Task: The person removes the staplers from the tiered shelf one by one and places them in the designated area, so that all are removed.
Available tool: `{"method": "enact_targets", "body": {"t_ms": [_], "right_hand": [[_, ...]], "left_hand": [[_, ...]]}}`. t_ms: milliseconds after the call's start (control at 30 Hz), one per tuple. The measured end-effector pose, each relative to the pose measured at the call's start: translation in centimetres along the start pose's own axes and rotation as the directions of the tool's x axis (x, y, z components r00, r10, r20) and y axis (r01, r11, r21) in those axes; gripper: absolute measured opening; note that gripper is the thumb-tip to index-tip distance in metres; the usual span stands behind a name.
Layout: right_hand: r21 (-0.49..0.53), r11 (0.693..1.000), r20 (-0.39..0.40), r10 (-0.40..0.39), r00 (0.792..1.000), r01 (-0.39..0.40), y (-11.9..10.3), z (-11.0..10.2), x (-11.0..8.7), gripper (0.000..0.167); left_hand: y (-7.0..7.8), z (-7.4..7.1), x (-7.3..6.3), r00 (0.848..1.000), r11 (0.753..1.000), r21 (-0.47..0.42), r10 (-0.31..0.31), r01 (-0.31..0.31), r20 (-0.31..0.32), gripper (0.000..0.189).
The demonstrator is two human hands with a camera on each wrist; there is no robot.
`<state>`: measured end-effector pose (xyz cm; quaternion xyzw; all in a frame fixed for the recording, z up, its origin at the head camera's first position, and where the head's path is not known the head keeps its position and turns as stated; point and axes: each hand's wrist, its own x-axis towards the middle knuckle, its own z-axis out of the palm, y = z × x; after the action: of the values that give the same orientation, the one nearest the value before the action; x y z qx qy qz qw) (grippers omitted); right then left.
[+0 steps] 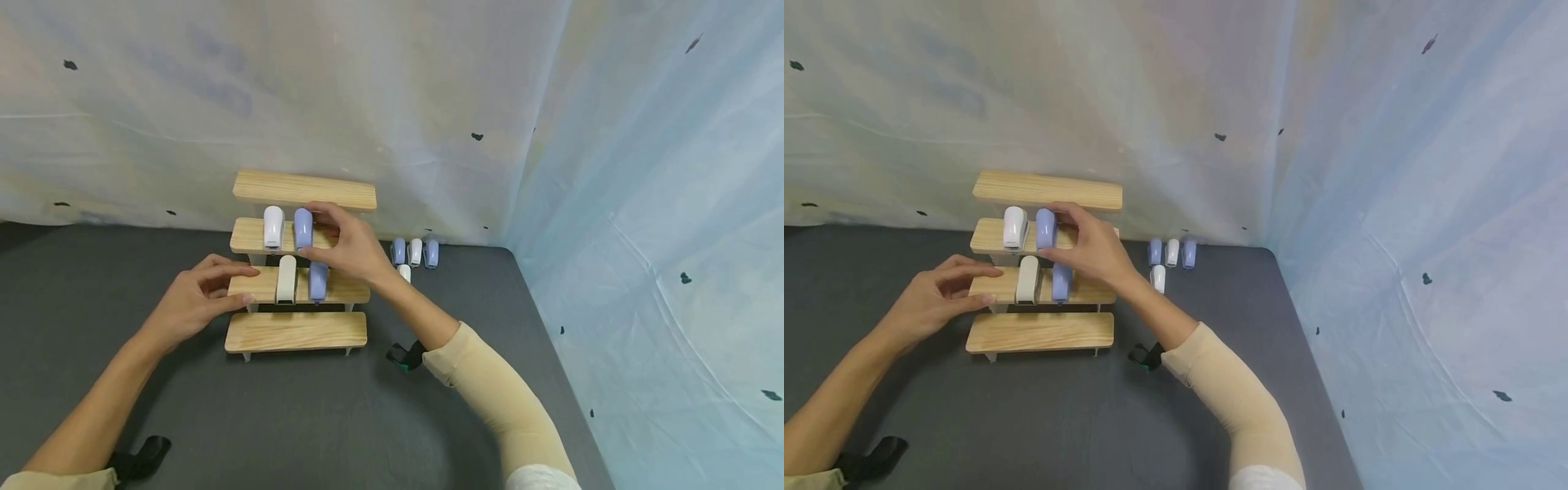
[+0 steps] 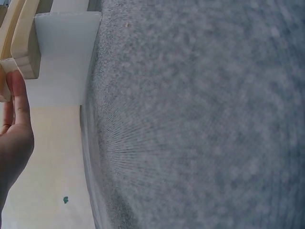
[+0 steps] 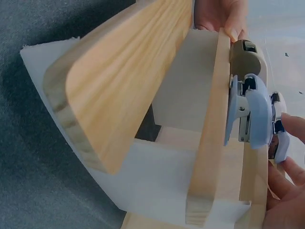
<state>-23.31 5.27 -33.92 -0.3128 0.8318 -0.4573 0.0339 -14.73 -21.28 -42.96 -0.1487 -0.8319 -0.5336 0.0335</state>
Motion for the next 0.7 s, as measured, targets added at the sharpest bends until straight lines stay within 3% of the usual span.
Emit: {"method": "enact_targets", "body": {"t_ms": [267,700], "right_hand": [[-0.026,1.0,-0.031,0.006,0.999,-0.007,0.0,0.2,0.1,0.065],[-0.004,0.999,-0.076,-0.051,0.996,0.051,0.5,-0.4,-0.8,0.063]], "left_hand": [[0.2,0.0,0.1,0.999,0.999,-0.019,-0.046,0.045,-0.017,0.038],[-0.1,0.4,-0.1,1.0,0.999,-0.032,-0.023,0.023,-0.009,0.039]]}}
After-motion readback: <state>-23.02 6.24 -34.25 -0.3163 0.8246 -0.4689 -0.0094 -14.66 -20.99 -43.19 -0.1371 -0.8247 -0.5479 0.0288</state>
